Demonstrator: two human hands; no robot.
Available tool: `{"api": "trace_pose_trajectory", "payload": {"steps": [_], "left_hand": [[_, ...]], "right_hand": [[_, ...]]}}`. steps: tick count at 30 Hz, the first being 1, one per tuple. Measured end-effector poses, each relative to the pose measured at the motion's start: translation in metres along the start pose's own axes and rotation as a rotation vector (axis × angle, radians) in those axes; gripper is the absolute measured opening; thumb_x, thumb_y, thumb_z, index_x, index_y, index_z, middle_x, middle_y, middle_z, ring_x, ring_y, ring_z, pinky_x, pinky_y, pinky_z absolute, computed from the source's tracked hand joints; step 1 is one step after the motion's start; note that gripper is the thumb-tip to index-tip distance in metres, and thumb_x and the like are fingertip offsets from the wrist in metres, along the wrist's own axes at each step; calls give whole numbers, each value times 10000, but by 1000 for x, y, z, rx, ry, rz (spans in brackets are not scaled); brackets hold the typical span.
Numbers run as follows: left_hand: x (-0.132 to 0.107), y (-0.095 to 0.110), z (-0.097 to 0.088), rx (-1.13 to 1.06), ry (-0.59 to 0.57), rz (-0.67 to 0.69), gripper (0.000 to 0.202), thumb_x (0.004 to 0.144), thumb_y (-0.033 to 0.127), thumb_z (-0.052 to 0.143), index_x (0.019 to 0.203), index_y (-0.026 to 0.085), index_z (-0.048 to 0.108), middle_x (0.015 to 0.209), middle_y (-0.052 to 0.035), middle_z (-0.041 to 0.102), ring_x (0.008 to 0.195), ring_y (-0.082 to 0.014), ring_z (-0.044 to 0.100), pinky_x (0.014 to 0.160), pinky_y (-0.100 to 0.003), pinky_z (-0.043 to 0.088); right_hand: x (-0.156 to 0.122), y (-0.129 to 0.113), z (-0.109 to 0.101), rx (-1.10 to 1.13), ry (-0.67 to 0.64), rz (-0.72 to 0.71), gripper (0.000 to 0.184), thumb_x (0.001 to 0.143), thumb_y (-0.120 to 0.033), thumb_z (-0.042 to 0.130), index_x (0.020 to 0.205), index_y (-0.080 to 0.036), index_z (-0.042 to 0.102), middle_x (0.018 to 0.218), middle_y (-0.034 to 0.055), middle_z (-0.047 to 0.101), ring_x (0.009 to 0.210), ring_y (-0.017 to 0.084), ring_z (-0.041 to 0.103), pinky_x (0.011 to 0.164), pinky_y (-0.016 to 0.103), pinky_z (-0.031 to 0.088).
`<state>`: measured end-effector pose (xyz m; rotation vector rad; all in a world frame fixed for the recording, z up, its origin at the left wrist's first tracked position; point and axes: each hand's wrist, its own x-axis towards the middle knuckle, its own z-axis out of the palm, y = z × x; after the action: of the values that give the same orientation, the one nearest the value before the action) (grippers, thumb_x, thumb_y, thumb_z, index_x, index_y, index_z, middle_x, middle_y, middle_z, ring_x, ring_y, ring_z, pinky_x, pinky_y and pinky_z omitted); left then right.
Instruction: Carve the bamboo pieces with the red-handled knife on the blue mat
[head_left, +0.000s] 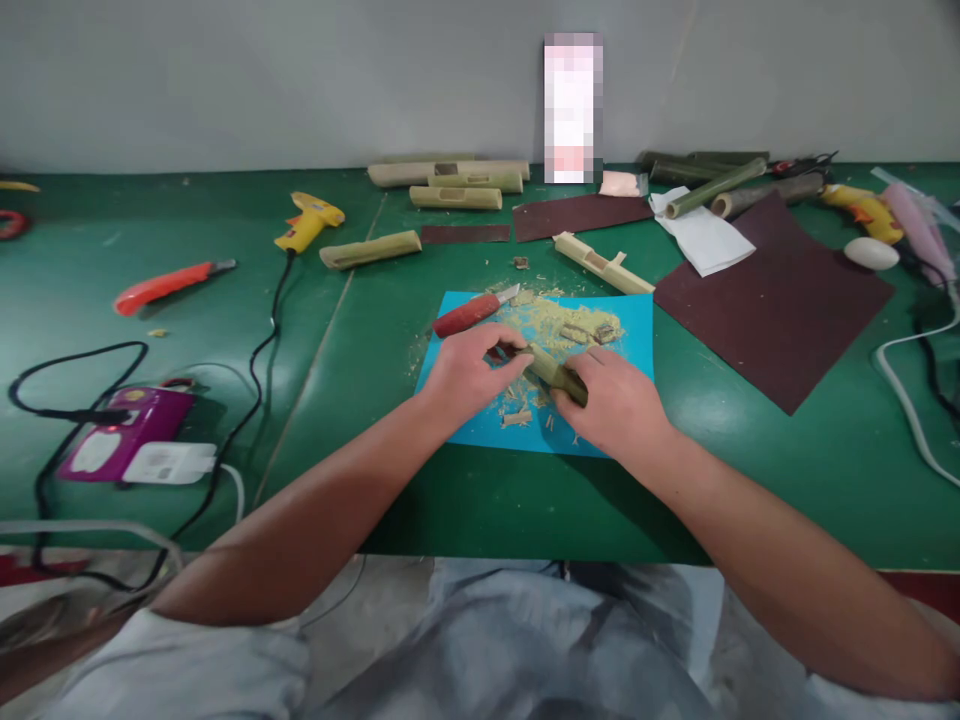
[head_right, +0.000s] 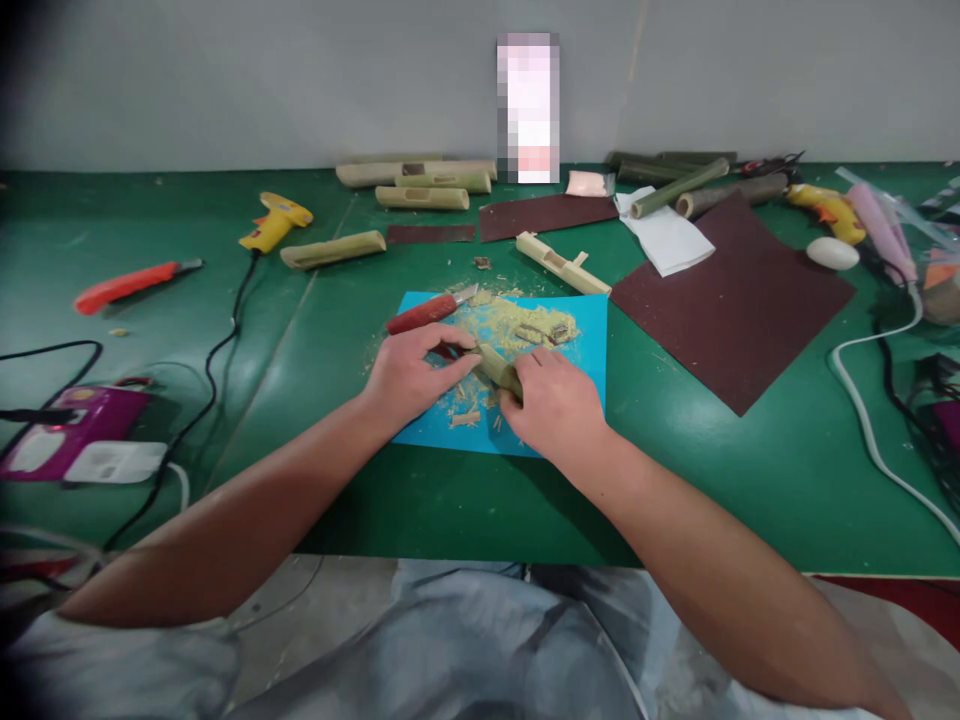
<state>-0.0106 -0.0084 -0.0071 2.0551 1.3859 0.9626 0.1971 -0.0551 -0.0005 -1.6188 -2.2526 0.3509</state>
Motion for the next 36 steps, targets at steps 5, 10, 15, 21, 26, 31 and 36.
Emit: {"api": "trace_pose_trajectory", "payload": {"steps": [5,10,15,21,26,31,36], "left_hand": [[-2,2,0,-40,42,9,108,845,275,678,835,208,762,960,-41,800,939,-201,743,926,-345,602],[-2,10,-3,-62,72,-51,93,827,280,715,842,213,778,927,-23,802,888,-196,745,880,-335,621],[-3,12,-6,-44,92,-100,136,841,304,721,914,217,795,933,-8,805,832,-179,735,864,-310,624],[-6,7,-4,3,107,-55,112,850,274,707,908,222,789,916,-1,798,820,-163,720,848,-290,609],[-4,4,1,-14,109,-56,139,850,275,702,948,220,784,962,-6,799,882,-172,730,902,-312,603],[-2,1,5,-102,89,-96,164,818,275,734,952,194,784,968,-30,798,846,-168,733,871,-313,617],[1,-1,2,-170,59,-98,187,759,301,784,897,178,754,989,-50,766,847,-165,711,822,-303,618]], "right_hand": [[-1,0,1,0,-8,-2,157,904,-325,585,929,-186,653,983,107,679,923,251,607,715,355,415],[0,-1,0,5,-12,-12,147,903,-324,590,926,-192,650,975,103,677,922,252,604,718,354,415],[1,-1,-2,3,-27,-1,133,899,-323,601,911,-197,644,979,103,674,925,252,601,720,354,417],[1,0,-1,38,-29,14,145,886,-319,624,948,-191,656,993,101,678,946,252,608,726,354,424],[2,0,-1,105,-27,59,149,871,-337,642,930,-202,662,969,86,680,924,246,611,721,349,432],[4,-1,0,141,-13,88,149,864,-327,644,936,-199,672,970,89,686,937,249,617,754,356,455],[3,0,3,126,2,76,181,875,-343,644,959,-186,677,986,101,691,967,262,625,788,369,471]]}}
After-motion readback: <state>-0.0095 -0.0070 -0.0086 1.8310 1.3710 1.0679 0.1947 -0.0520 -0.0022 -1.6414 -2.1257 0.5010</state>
